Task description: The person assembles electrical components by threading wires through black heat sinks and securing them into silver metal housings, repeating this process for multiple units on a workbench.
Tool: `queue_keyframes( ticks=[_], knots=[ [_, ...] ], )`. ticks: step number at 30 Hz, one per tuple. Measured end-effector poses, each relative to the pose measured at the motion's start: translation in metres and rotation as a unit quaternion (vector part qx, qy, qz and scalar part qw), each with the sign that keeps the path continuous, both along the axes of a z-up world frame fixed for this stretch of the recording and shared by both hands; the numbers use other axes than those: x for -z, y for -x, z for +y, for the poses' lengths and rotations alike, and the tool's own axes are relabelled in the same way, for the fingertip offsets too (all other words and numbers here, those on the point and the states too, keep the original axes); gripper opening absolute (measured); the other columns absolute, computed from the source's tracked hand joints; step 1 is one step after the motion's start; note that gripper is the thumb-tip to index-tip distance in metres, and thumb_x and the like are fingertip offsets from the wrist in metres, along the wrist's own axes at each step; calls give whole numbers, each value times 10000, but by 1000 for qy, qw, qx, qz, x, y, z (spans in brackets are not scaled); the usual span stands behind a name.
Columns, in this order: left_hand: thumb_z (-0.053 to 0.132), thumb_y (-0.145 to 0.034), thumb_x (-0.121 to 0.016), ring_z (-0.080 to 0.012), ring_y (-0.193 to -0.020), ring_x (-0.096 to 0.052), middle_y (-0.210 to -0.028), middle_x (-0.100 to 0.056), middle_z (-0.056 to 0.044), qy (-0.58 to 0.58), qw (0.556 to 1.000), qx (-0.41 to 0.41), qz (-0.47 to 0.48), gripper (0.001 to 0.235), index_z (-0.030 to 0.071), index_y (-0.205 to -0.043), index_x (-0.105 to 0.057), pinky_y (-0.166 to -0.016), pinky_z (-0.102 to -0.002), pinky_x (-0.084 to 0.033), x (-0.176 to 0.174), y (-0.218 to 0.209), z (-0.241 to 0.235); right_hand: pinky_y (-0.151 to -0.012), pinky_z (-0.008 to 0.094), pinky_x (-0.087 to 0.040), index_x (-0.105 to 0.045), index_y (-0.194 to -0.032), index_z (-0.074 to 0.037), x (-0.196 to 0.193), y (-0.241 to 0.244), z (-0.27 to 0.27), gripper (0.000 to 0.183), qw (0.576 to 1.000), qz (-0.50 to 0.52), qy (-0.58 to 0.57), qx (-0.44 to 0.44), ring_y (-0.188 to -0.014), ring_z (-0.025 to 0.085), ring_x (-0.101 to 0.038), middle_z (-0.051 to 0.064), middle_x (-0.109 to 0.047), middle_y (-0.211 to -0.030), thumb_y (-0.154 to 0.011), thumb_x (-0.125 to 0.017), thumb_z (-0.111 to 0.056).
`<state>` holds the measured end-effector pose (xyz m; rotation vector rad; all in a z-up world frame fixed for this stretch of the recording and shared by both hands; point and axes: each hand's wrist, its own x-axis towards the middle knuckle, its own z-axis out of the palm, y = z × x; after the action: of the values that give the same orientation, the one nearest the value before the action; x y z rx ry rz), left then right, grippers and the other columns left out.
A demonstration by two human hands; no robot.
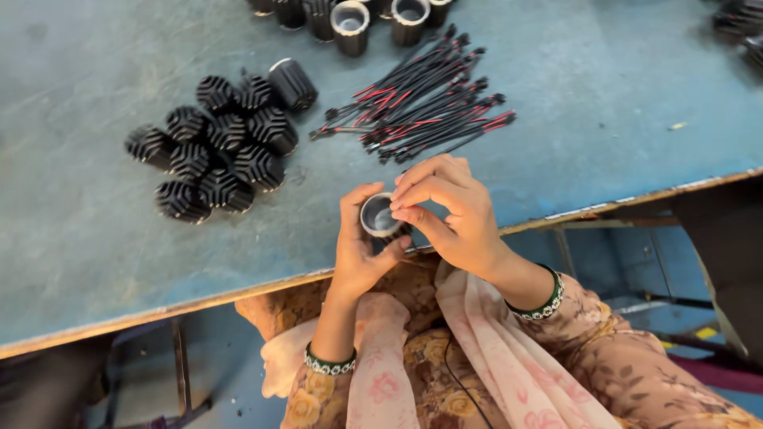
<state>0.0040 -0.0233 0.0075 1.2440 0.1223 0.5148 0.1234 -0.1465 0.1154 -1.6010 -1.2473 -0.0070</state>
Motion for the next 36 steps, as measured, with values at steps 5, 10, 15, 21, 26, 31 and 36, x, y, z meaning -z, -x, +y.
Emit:
queue_keyframes(
  ticks=[5,10,15,21,26,31,36],
  knots=[
    [68,-812,-881,-200,-1222,-665,-1355,-644,-146,-134,987,49,72,941,105,-1523,-265,-1060,-343,-550,-14,-4,-7,-940,316,-518,-645,-989,-43,-10,-13,-14,77,993,104,-48,-24,-1039,175,-640,95,-661,-1072,-978,-721,-50],
    [184,-604,-943,-321,-1491,-308,-1602,-267,-256,-279,956,-67,-51,1257,68,-1561,-136,-1201,-488,-299,-26,-13,-7,-854,272,-561,-609,-1043,-10,-26,-57,-37,69,998,45,-26,29,-889,152,-703,94,-712,-1028,-1064,-670,-34],
    [135,-852,-871,-287,-1519,-387,-1636,-383,-174,-62,995,-66,-43,1012,86,-1595,-185,-1227,-456,-366,-7,-10,2,-761,232,-572,-634,-1109,55,-35,-170,-83,39,995,-24,9,96,-898,144,-739,126,-730,-1058,-1076,-646,74],
    [24,-906,-783,-240,-1367,-540,-1434,-569,-122,-141,988,-63,26,604,46,-1423,-469,-1156,-399,-451,-8,-7,-5,-711,240,-589,-663,-1077,65,22,-377,-83,46,982,-19,32,186,-878,134,-733,91,-729,-1001,-1049,-645,97],
    [-8,-885,-753,-218,-1275,-578,-1338,-611,-115,-128,988,-76,31,507,31,-1348,-548,-1103,-368,-455,-21,-12,-7,-633,281,-549,-664,-1027,7,7,-445,-73,74,929,-50,49,364,-767,127,-740,55,-732,-911,-1020,-736,-7],
    [3,-885,-762,-213,-1194,-625,-1275,-666,-110,-153,985,-71,45,425,49,-1277,-605,-1063,-353,-487,-26,-12,-5,-862,375,-552,-664,-1103,-14,24,-340,-27,161,926,-279,-78,243,-1026,234,-655,129,-689,-1108,-1008,-775,55],
    [75,-895,-765,-195,-1083,-682,-1170,-726,-80,-176,980,-60,73,325,54,-1204,-664,-981,-330,-540,-37,-14,-3,-1004,454,-519,-626,-1336,-45,46,-190,8,445,965,-247,86,32,-1219,369,-599,159,-597,-1361,-949,-753,-226]
  ],
)
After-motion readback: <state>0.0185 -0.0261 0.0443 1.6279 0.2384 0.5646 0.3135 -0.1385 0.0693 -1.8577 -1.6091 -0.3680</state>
